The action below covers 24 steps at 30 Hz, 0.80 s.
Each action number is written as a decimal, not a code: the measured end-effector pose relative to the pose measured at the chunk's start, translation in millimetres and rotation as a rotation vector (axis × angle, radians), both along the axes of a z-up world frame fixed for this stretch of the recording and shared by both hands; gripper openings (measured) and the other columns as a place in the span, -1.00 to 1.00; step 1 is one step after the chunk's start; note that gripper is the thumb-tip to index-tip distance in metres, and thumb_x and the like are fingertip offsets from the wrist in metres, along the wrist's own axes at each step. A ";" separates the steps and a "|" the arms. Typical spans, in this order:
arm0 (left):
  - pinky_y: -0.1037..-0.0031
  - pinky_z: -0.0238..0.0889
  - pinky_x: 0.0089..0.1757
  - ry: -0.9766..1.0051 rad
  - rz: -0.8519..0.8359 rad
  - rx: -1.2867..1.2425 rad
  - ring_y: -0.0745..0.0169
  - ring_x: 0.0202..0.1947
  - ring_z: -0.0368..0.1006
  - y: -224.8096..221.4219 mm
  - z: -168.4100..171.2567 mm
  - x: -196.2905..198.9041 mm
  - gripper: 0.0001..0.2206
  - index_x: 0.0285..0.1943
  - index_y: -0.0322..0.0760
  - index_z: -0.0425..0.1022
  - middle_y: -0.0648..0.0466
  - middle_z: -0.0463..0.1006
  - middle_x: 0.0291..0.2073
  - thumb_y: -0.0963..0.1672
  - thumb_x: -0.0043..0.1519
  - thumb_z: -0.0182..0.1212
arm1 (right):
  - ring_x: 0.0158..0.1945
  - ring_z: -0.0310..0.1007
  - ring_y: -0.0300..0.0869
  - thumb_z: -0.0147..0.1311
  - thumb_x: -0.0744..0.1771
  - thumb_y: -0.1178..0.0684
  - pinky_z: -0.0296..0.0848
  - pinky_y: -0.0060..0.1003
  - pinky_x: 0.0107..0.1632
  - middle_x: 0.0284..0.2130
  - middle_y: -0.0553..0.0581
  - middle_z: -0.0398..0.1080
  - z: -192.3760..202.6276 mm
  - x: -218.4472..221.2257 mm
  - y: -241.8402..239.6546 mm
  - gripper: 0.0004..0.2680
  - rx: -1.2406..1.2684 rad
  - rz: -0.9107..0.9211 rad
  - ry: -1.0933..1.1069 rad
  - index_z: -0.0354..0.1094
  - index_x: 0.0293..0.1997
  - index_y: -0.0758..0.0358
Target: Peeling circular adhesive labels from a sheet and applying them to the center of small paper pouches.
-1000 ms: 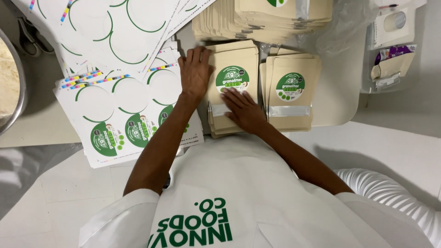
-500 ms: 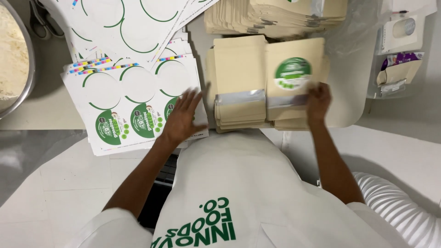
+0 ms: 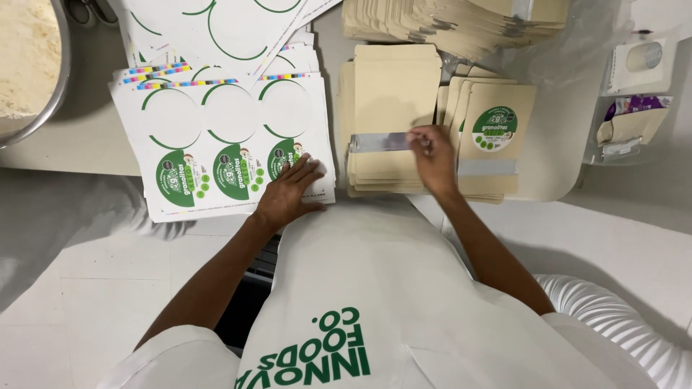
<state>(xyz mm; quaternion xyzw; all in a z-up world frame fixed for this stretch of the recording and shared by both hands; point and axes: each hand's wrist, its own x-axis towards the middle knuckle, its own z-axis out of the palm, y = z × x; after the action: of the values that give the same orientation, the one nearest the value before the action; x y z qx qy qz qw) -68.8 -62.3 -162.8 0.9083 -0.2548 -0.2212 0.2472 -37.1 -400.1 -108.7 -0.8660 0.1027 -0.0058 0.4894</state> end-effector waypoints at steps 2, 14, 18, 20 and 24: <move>0.15 -0.25 0.43 0.033 -0.004 0.006 0.15 0.55 -0.08 1.7 -3.1 -0.6 -0.35 0.42 0.06 0.31 0.21 0.20 0.49 0.14 0.15 0.34 | -0.07 0.39 -0.12 0.16 0.40 0.13 0.43 -0.24 -0.05 -0.15 0.07 0.33 -3.2 -4.5 17.7 -0.94 -0.017 0.066 0.031 0.47 -0.06 0.14; 0.30 -0.34 0.46 0.213 0.201 -0.295 0.21 0.49 0.08 10.8 -13.6 -0.9 -0.42 0.29 -0.03 0.44 0.23 0.32 0.40 -0.08 0.04 0.53 | 0.09 0.46 -0.02 0.11 0.43 -0.02 0.45 -0.12 0.08 -0.09 0.18 0.41 8.4 -12.2 64.4 -0.86 0.098 0.173 0.326 0.47 -0.02 0.18; 0.29 -0.19 0.45 0.109 0.142 -0.276 0.18 0.47 0.11 13.4 -18.9 -2.2 -0.44 0.30 -0.07 0.45 0.21 0.34 0.39 -0.09 0.07 0.50 | 0.10 0.46 -0.01 0.11 0.42 -0.04 0.45 -0.12 0.12 -0.09 0.25 0.42 22.8 -9.8 72.9 -0.82 0.148 0.211 0.393 0.47 0.01 0.23; 0.28 -0.17 0.45 0.029 0.104 -0.236 0.16 0.46 0.14 12.8 -17.0 -4.8 -0.49 0.27 -0.09 0.47 0.18 0.36 0.37 -0.06 0.11 0.47 | 0.07 0.48 -0.01 0.11 0.42 -0.05 0.47 -0.14 0.10 -0.11 0.26 0.43 26.6 -8.8 73.4 -0.81 0.154 0.218 0.405 0.48 0.01 0.24; 0.26 0.36 0.19 -0.334 0.023 -0.236 0.20 0.12 0.54 10.4 -31.4 -15.1 -0.83 -0.06 -0.08 0.65 0.17 0.65 0.00 -0.02 0.27 0.30 | -0.15 0.53 -0.14 0.08 0.42 -0.06 0.55 -0.25 -0.03 -0.27 0.26 0.50 27.1 -5.8 80.6 -0.79 0.233 0.225 0.506 0.48 -0.02 0.28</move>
<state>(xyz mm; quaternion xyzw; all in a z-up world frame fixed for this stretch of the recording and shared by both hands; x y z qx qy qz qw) -83.9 -52.0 -194.2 0.8999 -0.3062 -0.0332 0.3087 -42.9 -319.4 -81.6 -0.7839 0.1245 0.2763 0.5419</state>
